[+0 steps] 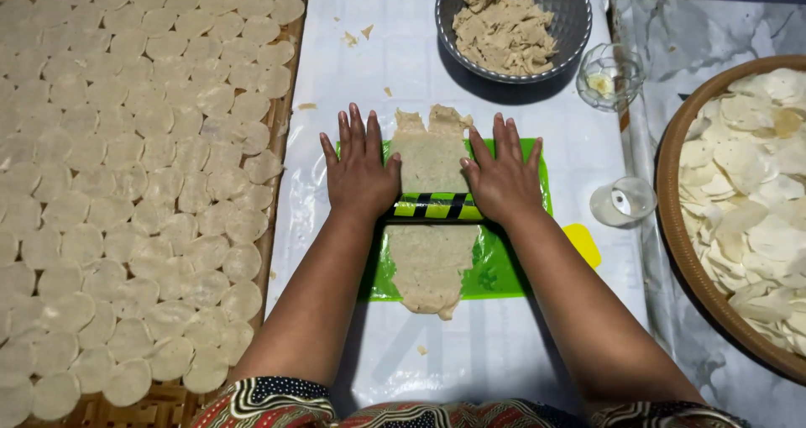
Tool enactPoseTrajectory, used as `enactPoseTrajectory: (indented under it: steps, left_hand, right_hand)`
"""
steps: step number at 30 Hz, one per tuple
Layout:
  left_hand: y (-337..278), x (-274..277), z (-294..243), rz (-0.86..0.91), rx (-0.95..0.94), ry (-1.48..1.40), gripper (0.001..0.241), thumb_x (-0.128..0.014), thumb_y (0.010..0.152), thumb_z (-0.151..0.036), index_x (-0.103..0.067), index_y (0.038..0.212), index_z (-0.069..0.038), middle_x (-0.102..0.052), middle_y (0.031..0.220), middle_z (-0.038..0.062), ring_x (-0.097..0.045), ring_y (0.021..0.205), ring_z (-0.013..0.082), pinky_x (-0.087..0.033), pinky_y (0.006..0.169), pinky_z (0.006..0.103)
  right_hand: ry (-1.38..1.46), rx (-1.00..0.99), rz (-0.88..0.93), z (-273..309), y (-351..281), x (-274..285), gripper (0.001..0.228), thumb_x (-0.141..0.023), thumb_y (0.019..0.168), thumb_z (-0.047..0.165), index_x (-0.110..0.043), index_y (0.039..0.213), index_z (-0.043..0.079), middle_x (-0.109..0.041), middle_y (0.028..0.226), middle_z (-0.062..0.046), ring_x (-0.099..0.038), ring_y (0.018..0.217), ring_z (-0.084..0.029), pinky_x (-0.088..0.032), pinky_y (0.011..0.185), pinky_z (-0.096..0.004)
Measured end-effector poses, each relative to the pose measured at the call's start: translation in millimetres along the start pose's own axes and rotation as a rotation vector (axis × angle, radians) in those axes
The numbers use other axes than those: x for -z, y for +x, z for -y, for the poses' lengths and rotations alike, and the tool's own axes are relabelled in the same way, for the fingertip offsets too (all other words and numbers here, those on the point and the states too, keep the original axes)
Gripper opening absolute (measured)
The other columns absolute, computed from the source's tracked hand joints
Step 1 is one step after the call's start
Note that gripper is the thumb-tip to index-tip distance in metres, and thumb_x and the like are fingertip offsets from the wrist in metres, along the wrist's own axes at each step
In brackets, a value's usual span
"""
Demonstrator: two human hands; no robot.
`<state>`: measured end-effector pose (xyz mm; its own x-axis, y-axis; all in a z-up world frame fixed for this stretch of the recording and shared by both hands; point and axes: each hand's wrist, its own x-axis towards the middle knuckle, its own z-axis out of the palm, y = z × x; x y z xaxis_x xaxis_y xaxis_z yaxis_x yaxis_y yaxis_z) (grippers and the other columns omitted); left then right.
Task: Preparing and cutting out circular dough rounds and placing them on a drying rack.
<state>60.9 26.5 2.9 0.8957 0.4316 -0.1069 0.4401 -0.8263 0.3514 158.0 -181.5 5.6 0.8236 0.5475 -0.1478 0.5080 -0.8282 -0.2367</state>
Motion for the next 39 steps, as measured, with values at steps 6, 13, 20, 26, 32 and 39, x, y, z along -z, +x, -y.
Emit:
enactPoseTrajectory:
  steps: [6,13,20,26,32,39]
  left_hand:
    - [-49,-8,3,0.145,0.014,0.079,0.069,-0.028,0.1,-0.042,-0.021,0.165,-0.02,-0.005,0.174,0.012,0.001,0.16,0.0323,0.009,0.125,0.0598]
    - [-121,-23,9,-0.081,-0.12,0.072,0.057,-0.031,0.104,-0.033,-0.038,0.159,-0.017,-0.028,0.169,0.016,-0.019,0.156,0.0397,-0.005,0.124,0.0608]
    - [-106,-24,17,0.047,-0.007,0.131,0.073,-0.036,0.094,-0.044,-0.029,0.161,-0.015,-0.015,0.173,0.013,-0.008,0.16,0.0338,0.006,0.125,0.0625]
    - [-81,-33,15,-0.058,-0.017,0.137,0.072,-0.03,0.1,-0.047,-0.027,0.162,-0.012,-0.018,0.172,0.015,-0.009,0.16,0.0326,0.004,0.127,0.0607]
    - [-123,-27,10,-0.05,-0.133,0.108,0.065,-0.029,0.104,-0.043,-0.031,0.161,-0.013,-0.023,0.17,0.015,-0.016,0.158,0.0347,-0.003,0.125,0.0601]
    - [-183,-40,20,-0.102,-0.25,0.049,0.061,-0.03,0.107,-0.044,-0.036,0.158,-0.011,-0.028,0.168,0.018,-0.02,0.156,0.0377,-0.009,0.124,0.0593]
  right_hand:
    - [-0.068,0.009,0.107,11,-49,1,0.062,-0.019,0.111,0.05,-0.037,0.161,0.018,-0.015,0.172,-0.021,-0.011,0.16,-0.033,-0.001,0.122,-0.067]
    - [-0.094,0.112,0.02,8,-110,-19,0.066,-0.027,0.11,0.049,-0.029,0.162,0.008,-0.02,0.17,-0.024,-0.019,0.157,-0.037,-0.011,0.123,-0.06]
    - [0.042,0.028,0.127,-12,-78,-23,0.078,-0.016,0.107,0.066,-0.026,0.164,0.014,-0.017,0.17,-0.023,-0.014,0.158,-0.035,-0.001,0.122,-0.066]
    - [-0.01,-0.03,0.073,8,-62,-13,0.069,-0.014,0.109,0.058,-0.027,0.164,0.018,-0.008,0.173,-0.019,-0.005,0.16,-0.032,0.002,0.12,-0.068]
    - [-0.086,-0.016,0.067,12,-106,-17,0.064,-0.014,0.109,0.052,-0.034,0.161,0.02,-0.015,0.171,-0.02,-0.013,0.159,-0.031,-0.008,0.122,-0.064]
    - [-0.063,0.059,-0.112,15,-170,-35,0.062,-0.022,0.111,0.051,-0.038,0.16,0.016,-0.023,0.169,-0.024,-0.019,0.157,-0.036,-0.009,0.122,-0.064]
